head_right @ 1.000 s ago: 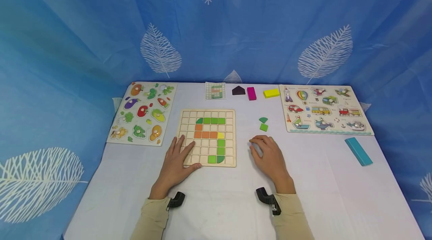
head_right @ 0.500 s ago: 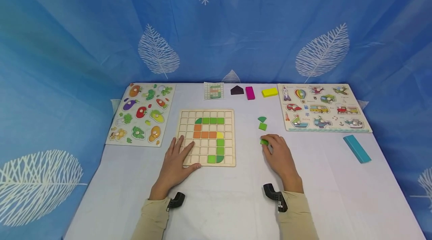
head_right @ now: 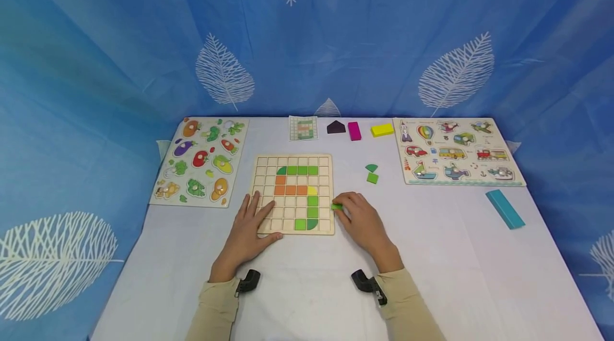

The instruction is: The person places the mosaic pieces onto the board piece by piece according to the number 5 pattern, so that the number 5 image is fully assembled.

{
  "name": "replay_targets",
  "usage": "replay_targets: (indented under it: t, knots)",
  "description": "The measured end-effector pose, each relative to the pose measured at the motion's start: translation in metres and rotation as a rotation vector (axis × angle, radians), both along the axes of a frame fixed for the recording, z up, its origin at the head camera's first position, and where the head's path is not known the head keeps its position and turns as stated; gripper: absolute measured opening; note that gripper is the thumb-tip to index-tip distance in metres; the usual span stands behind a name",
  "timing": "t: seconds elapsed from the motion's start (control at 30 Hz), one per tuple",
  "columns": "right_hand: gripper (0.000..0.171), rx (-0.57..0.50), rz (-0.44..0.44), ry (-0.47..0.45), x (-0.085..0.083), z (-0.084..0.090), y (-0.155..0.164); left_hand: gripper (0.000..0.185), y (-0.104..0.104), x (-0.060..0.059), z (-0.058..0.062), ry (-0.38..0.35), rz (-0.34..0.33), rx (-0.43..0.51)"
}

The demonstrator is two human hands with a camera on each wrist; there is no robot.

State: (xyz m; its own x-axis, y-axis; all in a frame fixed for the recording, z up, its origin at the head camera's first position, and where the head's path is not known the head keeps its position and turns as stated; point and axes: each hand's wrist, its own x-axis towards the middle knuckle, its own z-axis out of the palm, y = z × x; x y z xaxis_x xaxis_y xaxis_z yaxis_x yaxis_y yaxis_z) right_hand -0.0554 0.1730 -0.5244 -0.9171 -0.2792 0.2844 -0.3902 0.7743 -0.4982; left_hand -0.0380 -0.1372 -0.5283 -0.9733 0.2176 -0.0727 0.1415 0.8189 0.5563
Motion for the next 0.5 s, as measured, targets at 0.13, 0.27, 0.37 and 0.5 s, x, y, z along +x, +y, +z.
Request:
replay_targets:
  t: [0.13,0.27,0.37,0.5]
  knots:
    - [0.018,-0.006,0.127,0.044,0.005,0.003,-0.031,0.088,-0.002,-0.001,0.000,-0.007,0.006,0.011]
    - [0.018,-0.001,0.216,0.085,0.009,0.004,-0.061,0.088,-0.003,-0.001,0.001,0.006,0.007,0.009]
    - [0.014,0.026,0.256,0.102,0.011,0.006,-0.078,0.088,-0.003,0.000,0.000,0.020,0.002,0.009]
    - [0.009,0.072,0.261,0.089,0.012,0.007,-0.093,0.088,-0.002,0.000,-0.001,0.028,0.002,0.009]
